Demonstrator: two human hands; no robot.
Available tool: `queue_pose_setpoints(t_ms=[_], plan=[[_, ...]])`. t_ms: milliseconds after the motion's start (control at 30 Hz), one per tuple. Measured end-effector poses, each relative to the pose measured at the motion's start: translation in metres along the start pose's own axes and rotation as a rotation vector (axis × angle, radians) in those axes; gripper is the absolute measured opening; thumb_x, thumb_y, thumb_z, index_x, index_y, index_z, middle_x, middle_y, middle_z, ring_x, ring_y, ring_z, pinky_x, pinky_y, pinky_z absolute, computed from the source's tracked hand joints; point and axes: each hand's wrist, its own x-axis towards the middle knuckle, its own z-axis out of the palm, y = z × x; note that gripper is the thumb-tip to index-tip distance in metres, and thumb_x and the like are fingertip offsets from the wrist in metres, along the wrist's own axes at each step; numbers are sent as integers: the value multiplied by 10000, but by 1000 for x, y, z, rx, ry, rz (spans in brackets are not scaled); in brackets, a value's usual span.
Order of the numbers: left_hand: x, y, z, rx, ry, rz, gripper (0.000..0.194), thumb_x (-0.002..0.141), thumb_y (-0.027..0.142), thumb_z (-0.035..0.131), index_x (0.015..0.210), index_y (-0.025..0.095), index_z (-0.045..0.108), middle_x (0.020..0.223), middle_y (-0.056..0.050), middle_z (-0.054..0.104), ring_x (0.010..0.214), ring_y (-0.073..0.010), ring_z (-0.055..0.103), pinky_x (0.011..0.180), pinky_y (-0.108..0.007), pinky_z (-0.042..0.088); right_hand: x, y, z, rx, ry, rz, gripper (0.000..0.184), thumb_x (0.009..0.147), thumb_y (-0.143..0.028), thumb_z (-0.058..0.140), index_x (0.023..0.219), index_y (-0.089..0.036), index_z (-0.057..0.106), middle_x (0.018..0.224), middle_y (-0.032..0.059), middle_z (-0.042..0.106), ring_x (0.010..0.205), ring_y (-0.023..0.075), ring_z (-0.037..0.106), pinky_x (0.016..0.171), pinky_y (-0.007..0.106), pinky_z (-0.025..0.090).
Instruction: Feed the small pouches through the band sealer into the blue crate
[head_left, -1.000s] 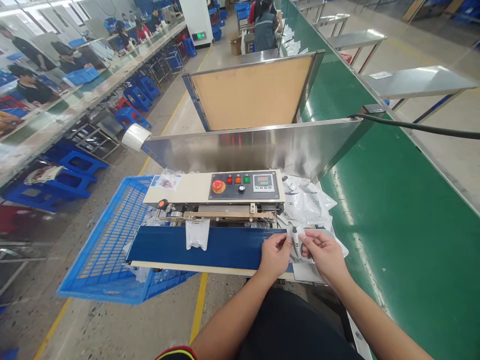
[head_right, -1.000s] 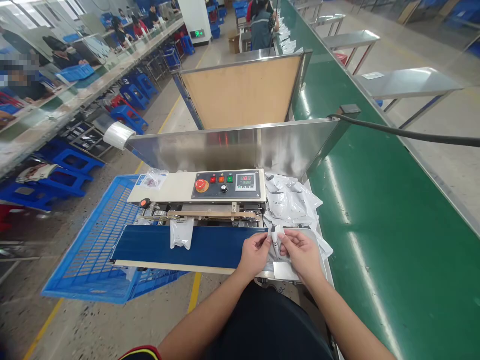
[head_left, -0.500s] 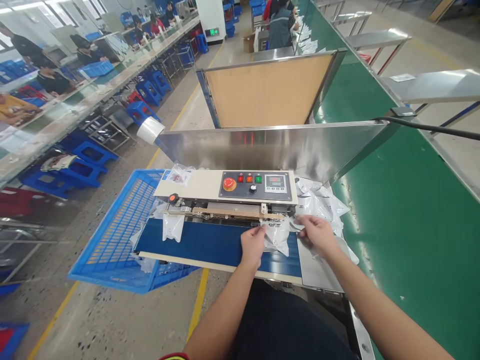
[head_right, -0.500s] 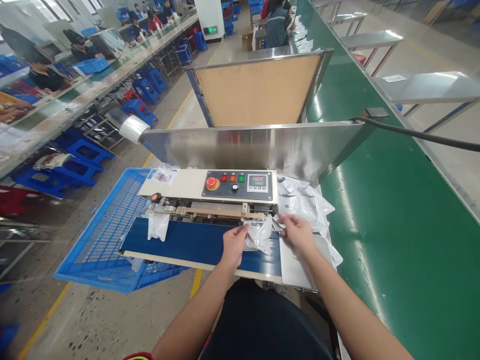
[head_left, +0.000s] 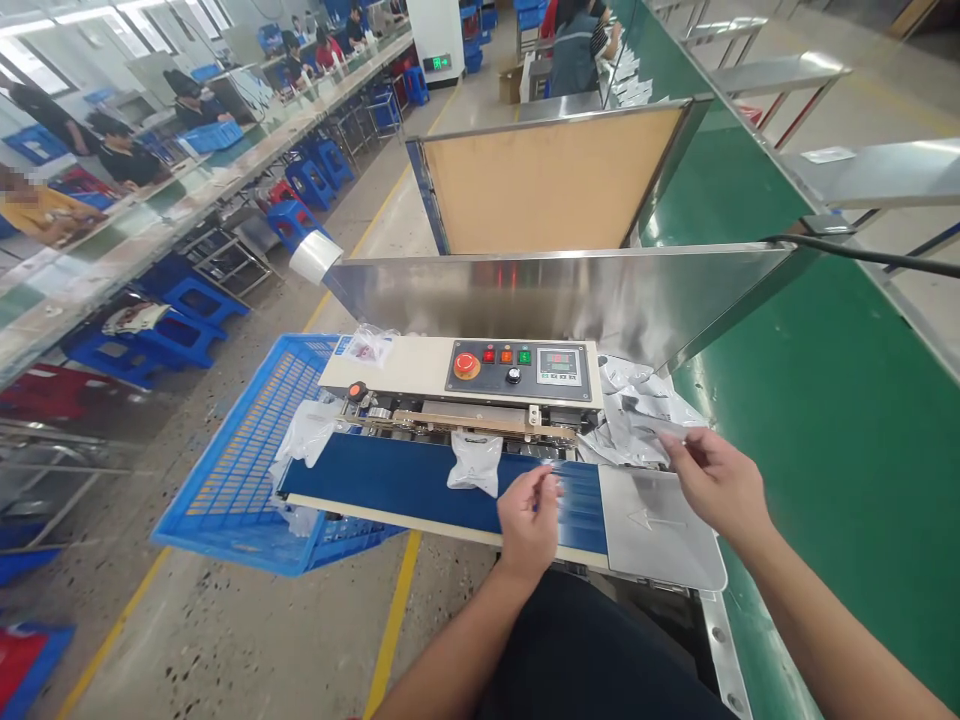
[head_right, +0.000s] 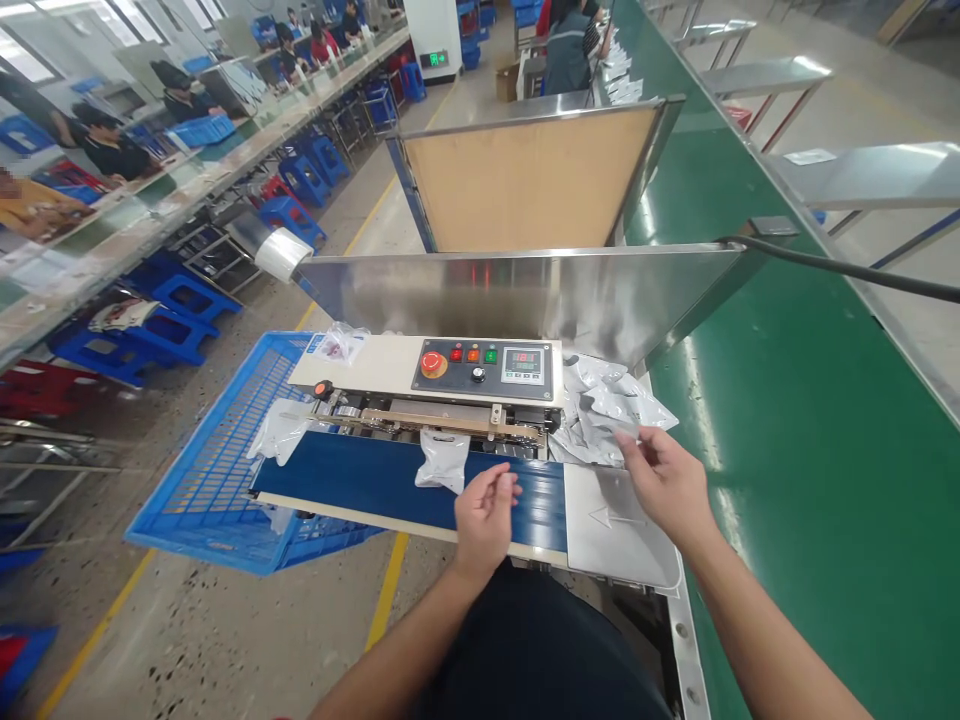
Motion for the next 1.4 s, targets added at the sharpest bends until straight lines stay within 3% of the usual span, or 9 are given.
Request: queue_pose_setpoints(t_ms=[133, 233, 333, 500, 600, 700, 933, 1100, 1400], plan=[[10, 0, 46, 42, -209, 67, 428, 1008, 482, 686, 1311, 201, 796, 1303, -150, 780, 1161, -299, 743, 1023, -411, 606, -43, -18, -18, 213, -157, 71, 538, 856, -768, 743, 727, -250, 676, 600, 30, 656, 556, 201, 584, 565, 325, 460], [14, -7, 61, -30, -330, -65, 413, 993, 541, 677, 916, 173, 848, 877, -75, 781, 845, -238, 710, 798, -331, 584, -55, -15, -9, 405, -193, 208, 531, 811, -740, 818, 732, -230, 694, 584, 22, 625, 565, 186, 564, 572, 318, 473], [17, -18, 63, -101, -221, -321, 510, 904, 570, 753, 609, 155, 722, 579, 0, 571, 610, -156, 532, 606, -282, 445, -52, -7, 9, 533, -154, 417, 545, 710, -701, 916, 691, -209, 681, 517, -6, 548, 496, 142, 475, 494, 289, 402], [35, -29, 51, -240, 29, -580, 423, 716, 528, 899, 719, 116, 802, 630, -27, 641, 648, -182, 600, 643, -308, 479, -34, -11, 47, 637, -275, 635, 562, 603, -656, 974, 678, -204, 647, 492, -26, 525, 424, 102, 411, 410, 248, 294], [46, -28, 29, -245, 95, -599, 470, 700, 560, 922, 791, 109, 831, 703, -65, 719, 752, -238, 691, 727, -346, 545, -11, -12, 63, 495, -380, 563, 524, 715, -689, 890, 768, -193, 729, 535, 0, 583, 458, 128, 471, 451, 271, 373], [43, -24, -1, -204, 156, -555, 469, 786, 560, 895, 941, 119, 857, 937, -131, 812, 965, -304, 755, 869, -395, 594, 27, 3, 68, 157, -164, 352, 502, 830, -681, 764, 904, -184, 792, 719, 72, 717, 638, 223, 639, 627, 348, 514], [-4, -7, -39, 6, 317, -102, 428, 1013, 540, 703, 1215, 178, 810, 1238, -162, 794, 1175, -306, 762, 1036, -431, 625, 86, 37, 71, -270, 4, 49, 282, 874, -487, 675, 771, -224, 690, 1299, 183, 730, 1002, 315, 718, 835, 434, 554], [-4, -1, 3, 85, 18, 98, 345, 1078, 436, 619, 1206, 185, 819, 1196, -152, 813, 1131, -294, 781, 1014, -437, 648, 29, 15, 44, -12, 139, -149, 362, 980, -595, 623, 845, -261, 582, 1055, 116, 777, 844, 247, 727, 754, 358, 548], [12, -3, 57, 123, -303, 117, 425, 1113, 404, 519, 1356, 182, 788, 1256, -136, 825, 1103, -288, 802, 992, -400, 645, -79, -8, 33, 648, -199, 276, 523, 895, -753, 738, 1003, -243, 702, 789, 59, 733, 738, 243, 722, 733, 385, 615]])
